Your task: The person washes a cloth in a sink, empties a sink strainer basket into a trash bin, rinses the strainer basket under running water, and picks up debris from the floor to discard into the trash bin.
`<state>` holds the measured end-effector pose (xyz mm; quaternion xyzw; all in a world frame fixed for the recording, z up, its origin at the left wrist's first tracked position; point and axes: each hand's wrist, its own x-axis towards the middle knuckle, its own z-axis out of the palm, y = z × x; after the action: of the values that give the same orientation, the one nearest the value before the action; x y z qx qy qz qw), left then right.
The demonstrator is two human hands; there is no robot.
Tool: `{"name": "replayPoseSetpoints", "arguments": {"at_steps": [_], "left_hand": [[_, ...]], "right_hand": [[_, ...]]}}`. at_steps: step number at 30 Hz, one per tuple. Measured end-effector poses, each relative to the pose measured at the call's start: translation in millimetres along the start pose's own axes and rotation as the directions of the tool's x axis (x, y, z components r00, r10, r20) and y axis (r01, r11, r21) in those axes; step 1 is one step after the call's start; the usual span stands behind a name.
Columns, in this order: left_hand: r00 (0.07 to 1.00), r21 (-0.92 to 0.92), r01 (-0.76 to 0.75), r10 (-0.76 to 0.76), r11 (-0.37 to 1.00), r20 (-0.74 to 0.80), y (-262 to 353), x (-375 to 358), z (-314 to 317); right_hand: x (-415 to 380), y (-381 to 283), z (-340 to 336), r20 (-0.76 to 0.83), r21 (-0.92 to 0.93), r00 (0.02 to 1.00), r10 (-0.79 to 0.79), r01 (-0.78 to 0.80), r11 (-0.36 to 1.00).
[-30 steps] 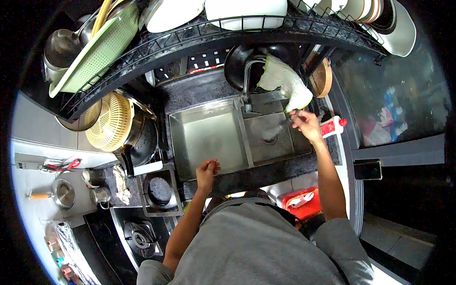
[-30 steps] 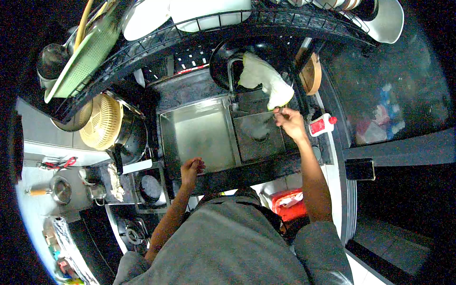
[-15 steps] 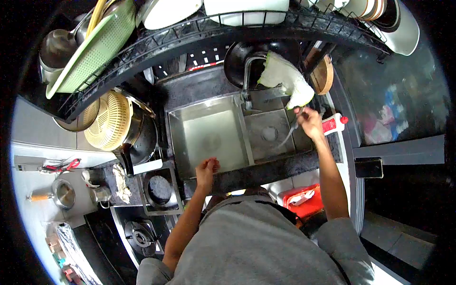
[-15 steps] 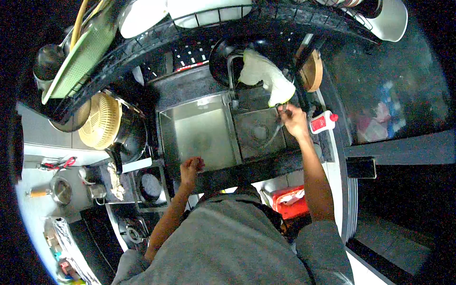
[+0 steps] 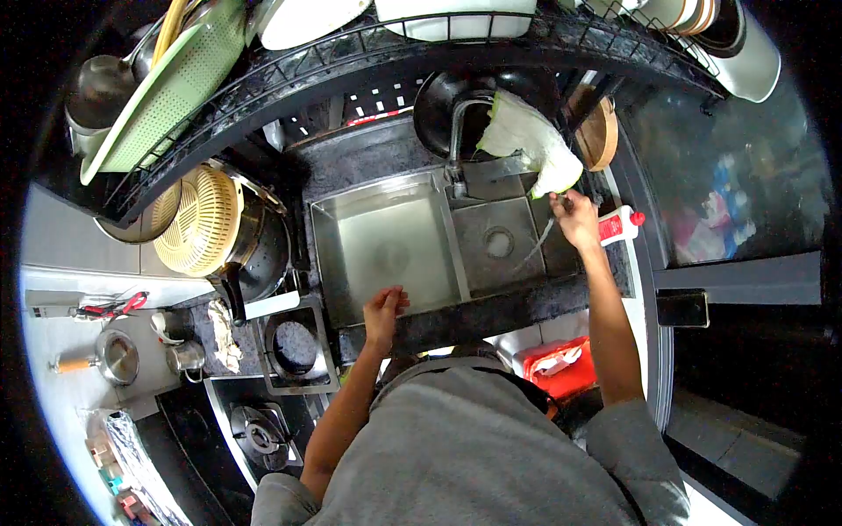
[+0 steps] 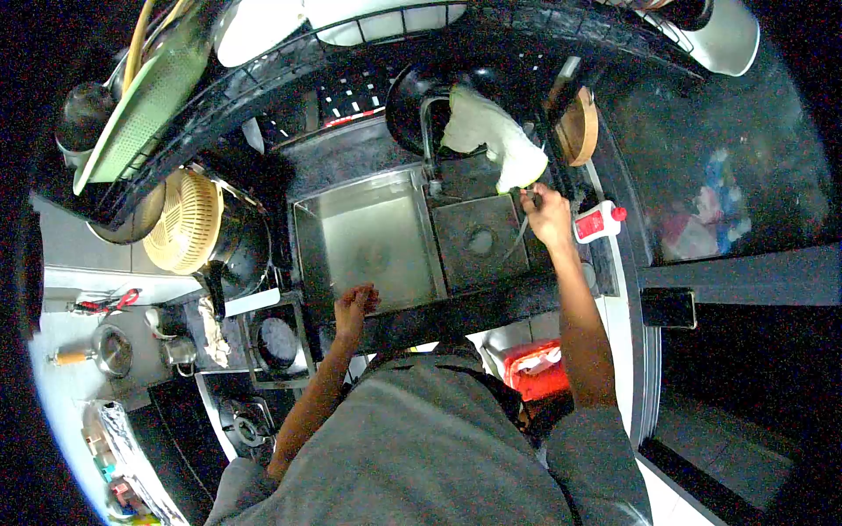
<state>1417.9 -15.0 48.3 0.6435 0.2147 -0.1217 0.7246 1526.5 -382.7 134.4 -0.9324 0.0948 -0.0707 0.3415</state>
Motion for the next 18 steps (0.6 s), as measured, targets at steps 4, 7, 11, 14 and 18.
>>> {"name": "replayPoseSetpoints", "arguments": {"at_steps": [4, 7, 11, 14, 18], "left_hand": [[1.000, 0.028, 0.018, -0.019, 0.999, 0.015, -5, 7, 3], [1.000, 0.005, 0.005, -0.005, 1.000, 0.030, -5, 9, 2], [1.000, -0.021, -0.007, 0.007, 1.000, -0.006, 1, 9, -2], [1.000, -0.006, -0.001, 0.001, 1.000, -0.009, -4, 8, -2], [1.000, -0.016, 0.001, -0.001, 1.000, 0.027, -6, 11, 0]], "right_hand": [[8, 0, 31, -0.080, 0.196, 0.997, 0.023, -0.007, 0.981], [4, 5, 28, 0.158, 0.352, 0.984, 0.081, -0.133, 0.927], [5, 43, 22, 0.096, 0.203, 0.994, -0.046, 0.025, 0.979], [8, 5, 8, -0.086, -0.095, 0.995, -0.041, 0.033, 0.995], [15, 17, 32, -0.092, 0.041, 0.995, -0.049, 0.053, 0.998]]}}
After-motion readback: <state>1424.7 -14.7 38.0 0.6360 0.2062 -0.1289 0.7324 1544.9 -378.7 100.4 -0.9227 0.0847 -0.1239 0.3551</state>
